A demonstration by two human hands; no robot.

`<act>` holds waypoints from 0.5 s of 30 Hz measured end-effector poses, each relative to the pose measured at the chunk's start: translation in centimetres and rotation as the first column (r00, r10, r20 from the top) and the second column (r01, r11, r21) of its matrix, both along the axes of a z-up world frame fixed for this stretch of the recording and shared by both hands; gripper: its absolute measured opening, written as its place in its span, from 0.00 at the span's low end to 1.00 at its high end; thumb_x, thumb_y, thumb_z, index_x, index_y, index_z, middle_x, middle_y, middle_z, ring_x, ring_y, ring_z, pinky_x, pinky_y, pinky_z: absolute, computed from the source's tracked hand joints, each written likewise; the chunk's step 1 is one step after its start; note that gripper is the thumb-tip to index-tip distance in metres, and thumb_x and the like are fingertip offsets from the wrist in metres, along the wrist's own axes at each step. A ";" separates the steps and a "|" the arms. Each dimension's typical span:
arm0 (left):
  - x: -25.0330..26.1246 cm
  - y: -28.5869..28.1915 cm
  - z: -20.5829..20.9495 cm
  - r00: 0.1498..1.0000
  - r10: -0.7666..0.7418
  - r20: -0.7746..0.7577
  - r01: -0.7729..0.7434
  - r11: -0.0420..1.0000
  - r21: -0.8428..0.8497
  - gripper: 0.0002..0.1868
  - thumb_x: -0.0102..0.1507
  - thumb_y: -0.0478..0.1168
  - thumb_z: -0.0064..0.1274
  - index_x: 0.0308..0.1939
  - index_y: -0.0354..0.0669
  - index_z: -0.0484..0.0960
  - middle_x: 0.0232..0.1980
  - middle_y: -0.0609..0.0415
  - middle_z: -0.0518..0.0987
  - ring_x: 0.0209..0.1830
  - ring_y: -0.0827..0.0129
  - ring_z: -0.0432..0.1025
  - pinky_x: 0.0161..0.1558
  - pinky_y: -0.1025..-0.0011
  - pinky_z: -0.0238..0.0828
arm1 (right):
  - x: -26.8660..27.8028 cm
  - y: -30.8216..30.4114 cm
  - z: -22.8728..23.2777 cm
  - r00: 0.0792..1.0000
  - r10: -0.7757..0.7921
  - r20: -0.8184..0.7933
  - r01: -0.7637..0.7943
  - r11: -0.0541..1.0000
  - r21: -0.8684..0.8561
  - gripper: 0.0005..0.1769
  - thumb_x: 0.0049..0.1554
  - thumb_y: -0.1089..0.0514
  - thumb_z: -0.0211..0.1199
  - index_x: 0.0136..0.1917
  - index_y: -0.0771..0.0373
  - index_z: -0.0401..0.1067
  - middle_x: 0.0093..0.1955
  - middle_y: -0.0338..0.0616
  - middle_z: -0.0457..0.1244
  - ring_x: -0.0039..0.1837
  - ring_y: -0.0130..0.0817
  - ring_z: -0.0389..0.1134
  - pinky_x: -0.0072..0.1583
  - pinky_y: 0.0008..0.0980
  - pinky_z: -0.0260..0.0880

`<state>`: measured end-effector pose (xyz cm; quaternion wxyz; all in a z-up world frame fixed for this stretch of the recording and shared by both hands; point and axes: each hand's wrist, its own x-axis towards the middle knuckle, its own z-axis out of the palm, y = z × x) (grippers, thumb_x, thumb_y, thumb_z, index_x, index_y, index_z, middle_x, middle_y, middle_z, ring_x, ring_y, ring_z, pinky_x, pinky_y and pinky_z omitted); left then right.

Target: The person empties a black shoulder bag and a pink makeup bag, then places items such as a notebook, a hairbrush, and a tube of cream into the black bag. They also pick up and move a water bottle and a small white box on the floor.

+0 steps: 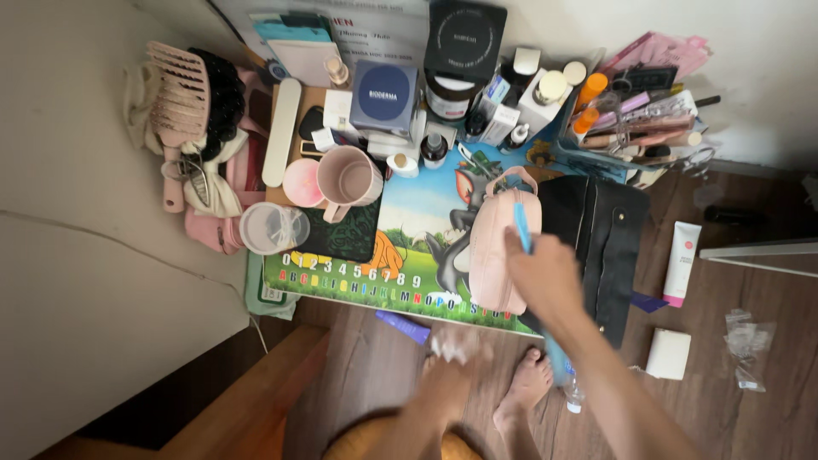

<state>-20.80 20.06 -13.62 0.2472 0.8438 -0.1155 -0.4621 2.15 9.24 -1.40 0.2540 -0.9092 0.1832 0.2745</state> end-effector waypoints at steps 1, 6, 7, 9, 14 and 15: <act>-1.6 -0.8 0.6 0.963 0.063 0.261 -0.019 0.985 -0.169 0.32 0.61 0.33 0.45 0.72 0.45 0.64 0.66 0.40 0.77 0.68 0.40 0.69 0.64 0.39 0.60 | 0.1 0.6 -0.6 0.997 -0.068 -0.031 0.071 0.991 0.114 0.26 0.59 0.38 0.61 0.41 0.63 0.82 0.33 0.53 0.70 0.37 0.46 0.73 0.44 0.44 0.72; -4.2 0.1 3.7 0.800 0.533 0.274 -0.406 0.818 -0.407 0.28 0.57 0.29 0.52 0.63 0.31 0.77 0.71 0.42 0.71 0.72 0.29 0.61 0.65 0.41 0.55 | -1.4 6.8 -7.5 0.833 -0.283 -0.475 0.535 0.632 0.562 0.14 0.58 0.55 0.63 0.47 0.69 0.67 0.31 0.44 0.58 0.29 0.33 0.56 0.31 0.38 0.56; -3.4 1.0 4.1 0.743 0.585 0.324 -0.430 0.789 -0.439 0.27 0.58 0.29 0.52 0.63 0.31 0.77 0.72 0.42 0.71 0.71 0.32 0.64 0.67 0.43 0.56 | -0.7 8.2 -9.1 0.820 -0.312 -0.480 0.555 0.638 0.534 0.14 0.57 0.57 0.64 0.50 0.70 0.66 0.35 0.46 0.58 0.32 0.36 0.56 0.33 0.41 0.55; -1.8 2.5 5.0 0.633 0.691 0.350 -0.503 0.710 -0.493 0.25 0.61 0.30 0.52 0.63 0.32 0.77 0.72 0.44 0.71 0.68 0.38 0.69 0.68 0.50 0.62 | 0.4 10.3 -11.6 0.909 -0.338 -0.245 0.416 0.777 0.472 0.19 0.53 0.59 0.64 0.55 0.70 0.65 0.44 0.50 0.65 0.44 0.38 0.66 0.45 0.40 0.66; 0.1 7.2 6.9 0.588 0.750 0.303 -0.646 0.661 -0.382 0.27 0.58 0.28 0.46 0.63 0.36 0.77 0.74 0.48 0.71 0.59 0.48 0.76 0.58 0.62 0.74 | 0.8 10.6 -14.2 0.913 -0.336 -0.232 0.407 0.699 0.588 0.33 0.56 0.53 0.61 0.70 0.66 0.55 0.61 0.52 0.65 0.62 0.43 0.68 0.62 0.39 0.66; 0.4 7.5 7.4 0.584 0.757 0.293 -0.659 0.653 -0.374 0.28 0.58 0.28 0.46 0.64 0.36 0.76 0.74 0.49 0.71 0.59 0.48 0.76 0.57 0.62 0.74 | 0.9 10.5 -14.1 0.886 -0.357 -0.296 0.463 0.640 0.614 0.36 0.57 0.51 0.60 0.73 0.64 0.51 0.63 0.50 0.63 0.63 0.41 0.66 0.62 0.39 0.65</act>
